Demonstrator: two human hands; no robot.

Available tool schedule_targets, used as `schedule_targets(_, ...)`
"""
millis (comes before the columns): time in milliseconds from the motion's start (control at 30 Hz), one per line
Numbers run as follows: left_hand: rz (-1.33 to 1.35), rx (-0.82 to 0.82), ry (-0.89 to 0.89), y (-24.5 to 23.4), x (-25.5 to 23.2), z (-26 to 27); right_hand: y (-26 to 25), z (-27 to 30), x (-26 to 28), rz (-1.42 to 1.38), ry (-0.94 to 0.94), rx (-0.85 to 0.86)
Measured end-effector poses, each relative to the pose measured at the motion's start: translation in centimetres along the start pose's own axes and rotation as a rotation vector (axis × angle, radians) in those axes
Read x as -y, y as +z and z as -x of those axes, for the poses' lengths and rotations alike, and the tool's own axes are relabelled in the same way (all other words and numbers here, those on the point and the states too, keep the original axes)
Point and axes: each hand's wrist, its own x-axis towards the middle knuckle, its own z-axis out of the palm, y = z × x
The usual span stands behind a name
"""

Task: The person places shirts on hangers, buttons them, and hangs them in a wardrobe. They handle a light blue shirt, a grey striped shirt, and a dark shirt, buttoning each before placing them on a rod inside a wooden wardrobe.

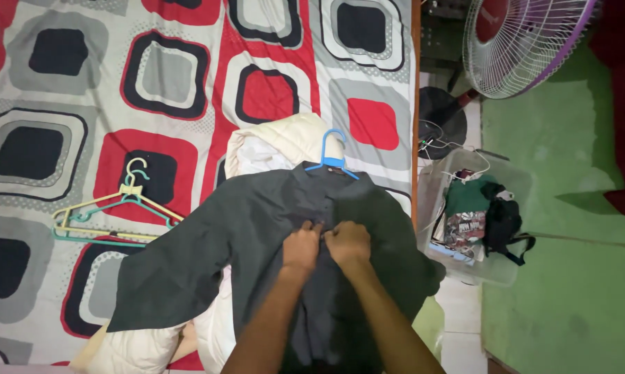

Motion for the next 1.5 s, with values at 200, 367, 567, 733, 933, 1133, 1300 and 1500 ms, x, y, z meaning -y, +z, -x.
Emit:
schedule_targets(200,0.053,-0.137,-0.043,-2.6,-0.7,0.0,4.6,0.2,-3.7,-0.772,0.027,-0.13)
schedule_targets(367,0.317,-0.098,-0.218,-8.6,-3.2,2.5,3.6,4.1,-4.9,-1.233,0.063,-0.017)
schedule_targets(567,0.692,-0.199,-0.236,-9.5,-2.2,5.1,1.3,7.1,-5.2,-1.356,-0.029,0.039)
schedule_targets(733,0.775,-0.221,-0.194,-11.8,-2.8,6.8,1.9,6.8,-5.8,-1.32,-0.147,-0.038)
schedule_targets(933,0.441,-0.34,-0.048,-15.9,-4.9,8.6,1.7,7.5,-5.7,-1.241,-0.247,-0.221)
schedule_targets(1133,0.266,-0.349,0.062,-14.9,-5.5,7.7,1.6,7.3,-5.1,-1.173,-0.216,-0.13)
schedule_targets(1300,0.338,-0.319,0.005,-15.2,-5.3,7.8,2.3,5.3,-5.6,-1.146,-0.202,-0.142)
schedule_targets(1500,0.392,-0.209,-0.145,-10.5,-2.4,5.2,3.5,5.2,-6.9,-1.292,-0.138,-0.125)
